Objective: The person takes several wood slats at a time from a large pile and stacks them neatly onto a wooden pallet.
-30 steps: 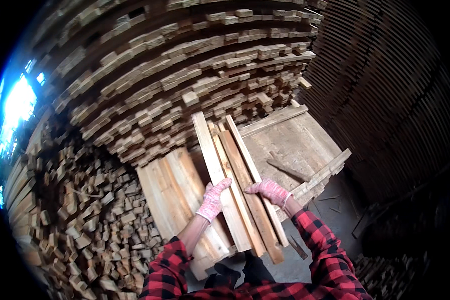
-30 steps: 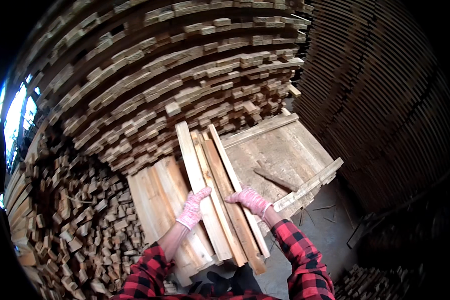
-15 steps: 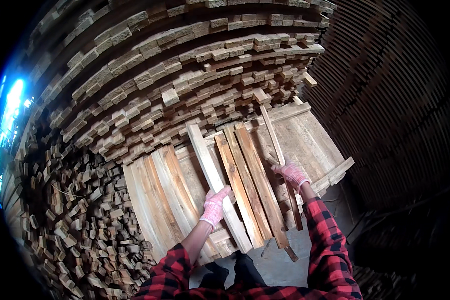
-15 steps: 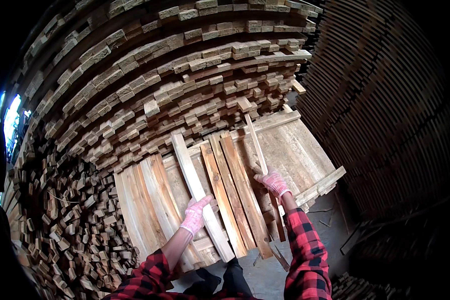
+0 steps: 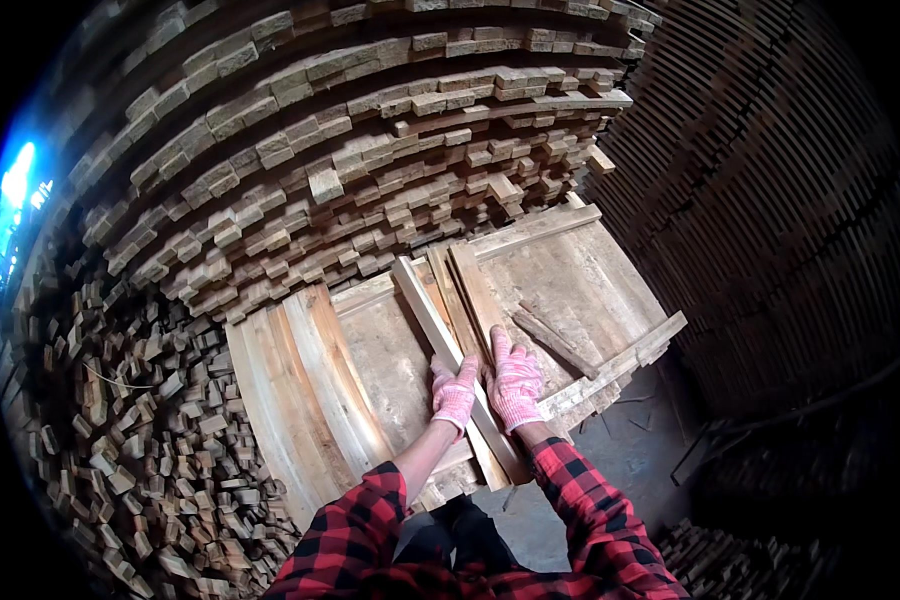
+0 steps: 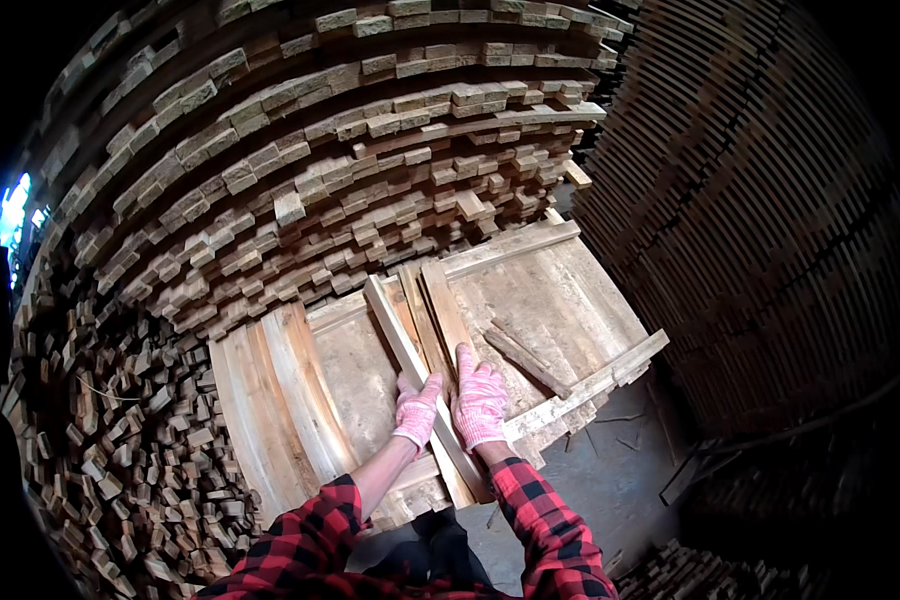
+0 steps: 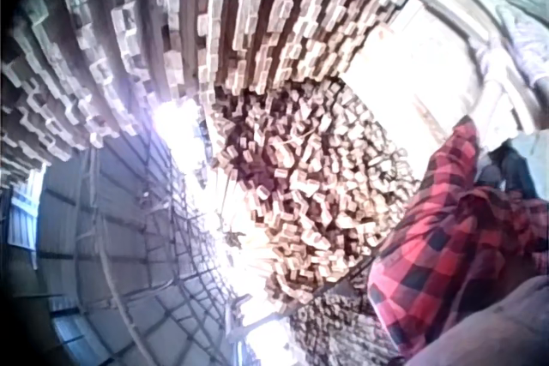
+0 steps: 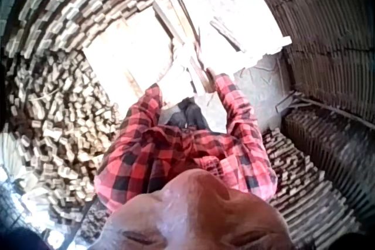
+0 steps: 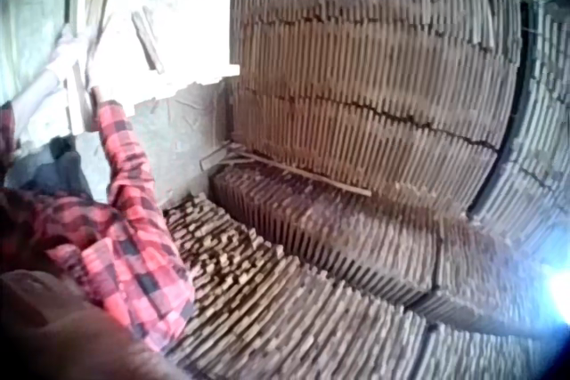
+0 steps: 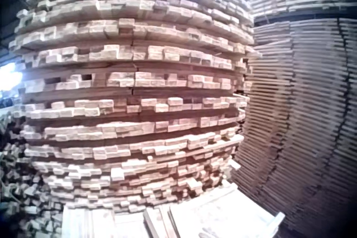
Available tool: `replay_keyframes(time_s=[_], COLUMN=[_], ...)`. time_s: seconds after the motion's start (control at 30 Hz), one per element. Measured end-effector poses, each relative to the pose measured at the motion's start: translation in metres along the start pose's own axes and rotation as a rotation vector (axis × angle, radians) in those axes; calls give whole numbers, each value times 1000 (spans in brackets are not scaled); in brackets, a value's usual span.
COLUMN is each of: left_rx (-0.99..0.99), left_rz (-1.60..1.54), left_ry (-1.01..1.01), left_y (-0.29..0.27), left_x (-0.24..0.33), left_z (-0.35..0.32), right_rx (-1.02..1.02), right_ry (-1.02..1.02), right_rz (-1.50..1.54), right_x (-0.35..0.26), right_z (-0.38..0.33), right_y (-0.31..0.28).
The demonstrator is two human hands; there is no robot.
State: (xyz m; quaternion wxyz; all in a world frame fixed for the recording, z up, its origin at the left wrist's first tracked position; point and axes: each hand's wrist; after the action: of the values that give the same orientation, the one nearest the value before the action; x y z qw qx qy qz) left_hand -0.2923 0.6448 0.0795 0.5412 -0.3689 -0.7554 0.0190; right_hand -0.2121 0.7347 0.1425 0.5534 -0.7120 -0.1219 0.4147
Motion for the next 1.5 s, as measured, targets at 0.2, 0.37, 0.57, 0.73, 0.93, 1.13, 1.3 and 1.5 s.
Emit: replay_keyframes(time_s=[0.2, 0.37, 0.57, 0.73, 0.93, 1.13, 1.3, 1.5], left_rx=[47, -4, 64, 63, 60, -17, -83, -155], left_rz=[27, 118, 190, 361, 324, 508, 537, 751], left_ry=[24, -175, -202, -165, 7, -17, 21, 50], left_y=[-7, -26, -24, -48, -21, -23, -25, -49], left_x=[18, 36, 14, 60, 5, -6, 10, 16], left_z=[-5, 1, 19, 5, 16, 22, 19, 24], right_rx=[9, -3, -5, 24, 1, -43, -40, 0], right_ry=[-3, -19, -98, -109, -145, -177, -136, -182], right_rz=[144, 110, 163, 196, 55, 102, -22, 250], right_x=[30, 21, 38, 7, -3, 4, 0, -1], right_z=[11, 24, 37, 38, 23, 32, 27, 49], right_y=[-6, -13, -5, -46, 10, 14, 38, -29])
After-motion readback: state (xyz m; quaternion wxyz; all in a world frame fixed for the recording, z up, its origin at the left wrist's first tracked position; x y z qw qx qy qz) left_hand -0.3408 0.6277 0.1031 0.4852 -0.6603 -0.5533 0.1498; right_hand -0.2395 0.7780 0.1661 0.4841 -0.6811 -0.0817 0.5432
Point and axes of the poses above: each hand's wrist, its own z-axis towards the middle knuckle, its own y-axis out of the palm, x = y × z, and after that the axes turned 11 degrees about z, right-handed
